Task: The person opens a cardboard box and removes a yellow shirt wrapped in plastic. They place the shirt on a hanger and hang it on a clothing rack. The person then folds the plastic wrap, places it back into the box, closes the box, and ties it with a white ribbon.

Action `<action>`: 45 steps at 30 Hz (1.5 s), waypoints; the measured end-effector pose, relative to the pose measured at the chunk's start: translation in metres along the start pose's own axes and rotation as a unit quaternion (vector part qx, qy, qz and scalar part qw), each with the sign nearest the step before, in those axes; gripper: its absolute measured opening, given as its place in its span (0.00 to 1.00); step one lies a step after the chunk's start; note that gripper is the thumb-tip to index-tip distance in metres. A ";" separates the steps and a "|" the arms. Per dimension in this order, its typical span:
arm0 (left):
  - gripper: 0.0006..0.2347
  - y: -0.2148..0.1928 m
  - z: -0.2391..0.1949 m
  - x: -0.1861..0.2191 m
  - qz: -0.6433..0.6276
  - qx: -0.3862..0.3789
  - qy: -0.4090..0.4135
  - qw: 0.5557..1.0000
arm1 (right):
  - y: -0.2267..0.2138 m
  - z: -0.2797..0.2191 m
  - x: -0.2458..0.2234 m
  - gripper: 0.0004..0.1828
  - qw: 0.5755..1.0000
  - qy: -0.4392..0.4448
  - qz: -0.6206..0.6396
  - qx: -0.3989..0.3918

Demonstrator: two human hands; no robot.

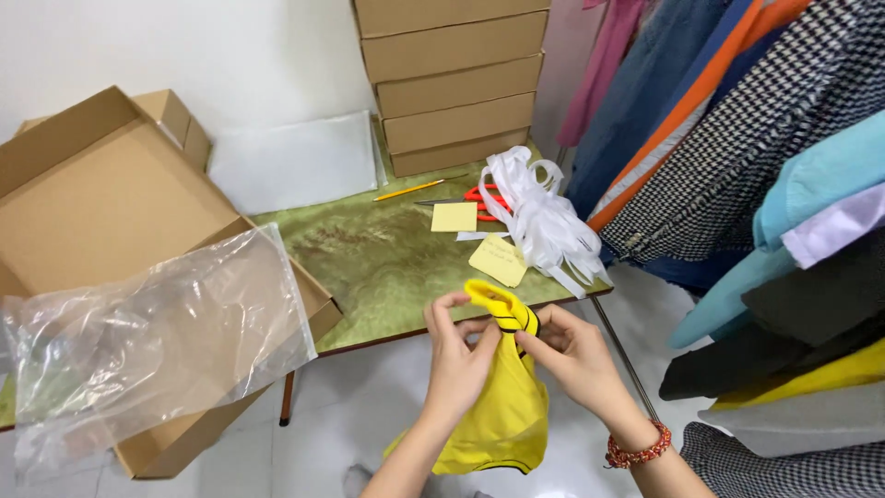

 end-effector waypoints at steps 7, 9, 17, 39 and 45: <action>0.24 0.031 -0.019 0.025 -0.181 -0.073 -0.144 0.970 | -0.022 -0.008 -0.019 0.10 0.992 0.058 0.041 0.107; 0.26 0.048 -0.023 0.035 -0.090 -0.134 -0.122 0.979 | -0.032 -0.012 -0.023 0.16 0.990 0.039 0.046 0.128; 0.16 0.114 0.036 0.002 -0.201 -0.316 -0.166 0.912 | -0.098 -0.022 -0.043 0.08 0.973 -0.046 0.042 0.221; 0.13 0.263 0.134 0.199 -0.113 -0.574 -0.151 0.797 | -0.167 -0.103 -0.211 0.16 0.736 0.303 -0.373 0.477; 0.11 0.294 0.107 0.218 -0.095 -0.623 -0.182 0.754 | -0.231 -0.071 -0.335 0.29 0.634 0.279 -0.465 0.551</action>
Point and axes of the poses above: each hand's wrist, its own z-axis towards the middle knuckle, its own y-axis out of the palm, x = y × z, the point moved 1 cm from there along z, towards the middle knuckle, and after that the axes turned 2 degrees about -y, right-handed, at the moved point
